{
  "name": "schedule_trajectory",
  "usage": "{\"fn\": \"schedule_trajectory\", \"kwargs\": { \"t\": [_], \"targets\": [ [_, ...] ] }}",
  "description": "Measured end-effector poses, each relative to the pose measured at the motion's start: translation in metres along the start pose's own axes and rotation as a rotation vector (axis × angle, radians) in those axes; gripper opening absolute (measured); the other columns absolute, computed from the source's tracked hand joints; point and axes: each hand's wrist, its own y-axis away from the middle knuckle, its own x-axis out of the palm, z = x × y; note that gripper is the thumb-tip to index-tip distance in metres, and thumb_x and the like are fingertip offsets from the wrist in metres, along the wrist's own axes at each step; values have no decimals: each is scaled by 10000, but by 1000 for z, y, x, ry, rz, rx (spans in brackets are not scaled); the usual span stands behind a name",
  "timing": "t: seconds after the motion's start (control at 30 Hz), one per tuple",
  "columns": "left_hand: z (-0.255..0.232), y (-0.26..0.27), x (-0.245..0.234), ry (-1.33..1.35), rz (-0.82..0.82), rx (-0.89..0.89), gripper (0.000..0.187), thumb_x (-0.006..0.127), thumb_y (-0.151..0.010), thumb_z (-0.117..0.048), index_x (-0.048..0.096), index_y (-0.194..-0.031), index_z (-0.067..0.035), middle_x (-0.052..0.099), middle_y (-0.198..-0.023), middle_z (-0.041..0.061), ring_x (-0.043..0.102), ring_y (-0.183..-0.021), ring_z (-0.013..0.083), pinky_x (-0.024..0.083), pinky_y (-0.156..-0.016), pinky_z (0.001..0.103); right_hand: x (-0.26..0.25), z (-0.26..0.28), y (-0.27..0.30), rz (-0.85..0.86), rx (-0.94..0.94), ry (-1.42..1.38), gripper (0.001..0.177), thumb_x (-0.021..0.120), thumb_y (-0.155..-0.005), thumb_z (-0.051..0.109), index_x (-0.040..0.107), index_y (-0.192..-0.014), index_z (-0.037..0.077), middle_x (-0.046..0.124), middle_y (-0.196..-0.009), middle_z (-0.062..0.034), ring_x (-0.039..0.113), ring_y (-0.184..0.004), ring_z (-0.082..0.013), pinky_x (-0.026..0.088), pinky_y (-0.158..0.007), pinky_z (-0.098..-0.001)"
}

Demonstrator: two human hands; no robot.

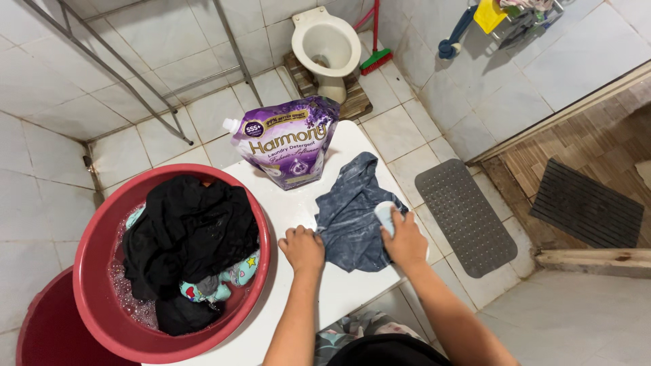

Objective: The person scrubs a pair of jeans with a brush on a white table, then rinses the jeans in a red basin of soapy water. The person then picks up a black garment and a dark bra from the basin, wrings them, and places them on the table.

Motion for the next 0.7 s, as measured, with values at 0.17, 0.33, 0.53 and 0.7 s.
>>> {"fn": "schedule_trajectory", "kwargs": {
  "t": [0.17, 0.33, 0.53, 0.7],
  "targets": [
    [1, -5, -2, 192, 90, -169, 338, 719, -786, -406, 785, -929, -107, 699, -1078, 42, 557, -1138, 279, 327, -1019, 466, 28, -30, -16, -222, 53, -412, 698, 832, -752, 330, 561, -1331, 50, 654, -1216, -199, 679, -1025, -356, 550, -832, -442],
    [3, -35, 22, 356, 145, -208, 475, 688, -843, -489, 740, -1163, -141, 732, -1110, 86, 569, -1174, 300, 314, -1013, 489, 57, -38, -25, -146, 248, -807, 673, 863, -705, 305, 614, -1249, -3, 730, -1003, -156, 719, -876, -268, 571, -774, -363],
    [-11, -40, 33, 535, 141, -248, 403, 698, -858, -457, 759, -1123, -160, 773, -949, 86, 697, -954, 270, 355, -1011, 455, 55, -39, -38, -116, 173, -723, 662, 874, -698, 290, 627, -1239, -1, 733, -995, -155, 710, -866, -241, 556, -781, -348],
    [-23, -35, 19, 1047, 52, -305, 289, 719, -905, -331, 747, -1089, -110, 700, -833, 101, 655, -774, 259, 486, -769, 342, 39, -42, -52, -181, 78, -739, 698, 881, -711, 303, 622, -1273, -20, 720, -1072, -174, 701, -954, -262, 550, -839, -352]
  ]
}}
